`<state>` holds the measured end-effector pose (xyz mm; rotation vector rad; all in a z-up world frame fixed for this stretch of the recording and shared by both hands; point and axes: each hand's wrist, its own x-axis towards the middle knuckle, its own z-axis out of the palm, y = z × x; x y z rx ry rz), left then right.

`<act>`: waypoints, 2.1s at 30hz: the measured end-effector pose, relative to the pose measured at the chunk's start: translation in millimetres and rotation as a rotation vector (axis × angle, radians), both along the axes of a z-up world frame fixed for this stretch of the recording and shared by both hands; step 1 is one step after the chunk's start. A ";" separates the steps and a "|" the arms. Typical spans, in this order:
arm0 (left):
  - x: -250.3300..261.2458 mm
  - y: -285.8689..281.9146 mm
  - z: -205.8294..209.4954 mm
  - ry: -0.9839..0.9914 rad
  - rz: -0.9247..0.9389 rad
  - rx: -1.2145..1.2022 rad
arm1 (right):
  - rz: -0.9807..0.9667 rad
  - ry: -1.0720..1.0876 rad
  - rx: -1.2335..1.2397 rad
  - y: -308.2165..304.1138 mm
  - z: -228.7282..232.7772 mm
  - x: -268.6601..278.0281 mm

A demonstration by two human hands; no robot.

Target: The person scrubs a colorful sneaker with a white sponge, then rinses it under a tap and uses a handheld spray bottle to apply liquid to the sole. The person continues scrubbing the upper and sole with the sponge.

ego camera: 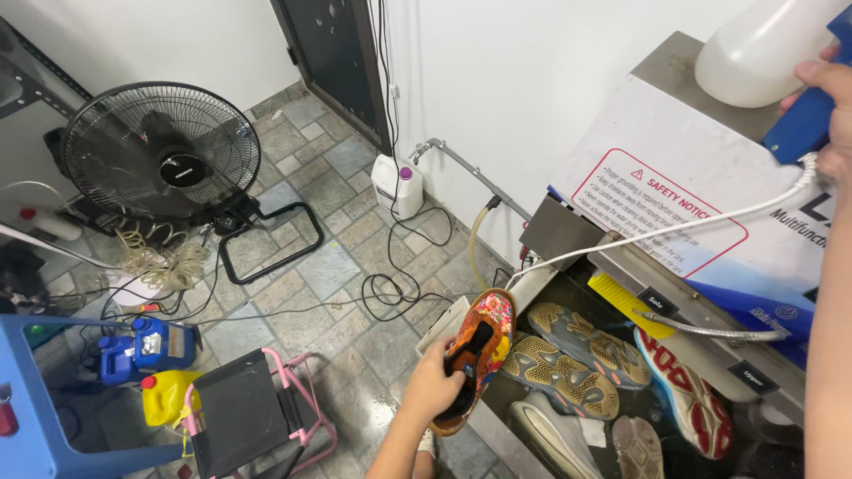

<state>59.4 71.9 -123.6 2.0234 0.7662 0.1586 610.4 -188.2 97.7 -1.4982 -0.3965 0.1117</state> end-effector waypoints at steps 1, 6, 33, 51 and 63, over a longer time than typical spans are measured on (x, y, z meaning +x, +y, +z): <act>1.4 -5.0 6.1 0.007 0.004 0.032 | -0.005 -0.025 0.003 0.9 -3.7 -3.2; -5.7 -65.4 30.6 0.073 -0.075 0.327 | 0.008 0.046 0.282 44.5 -2.6 -77.9; -84.7 93.0 18.8 -0.591 0.127 -0.644 | 0.577 0.542 -0.176 -13.3 -244.3 -463.8; 40.9 79.1 -60.7 0.144 0.238 -0.705 | 0.265 0.332 -0.575 -144.2 -241.1 -471.3; 41.2 92.5 -43.5 0.443 -0.149 -0.680 | 0.193 -0.215 -0.651 -110.8 -186.8 -469.5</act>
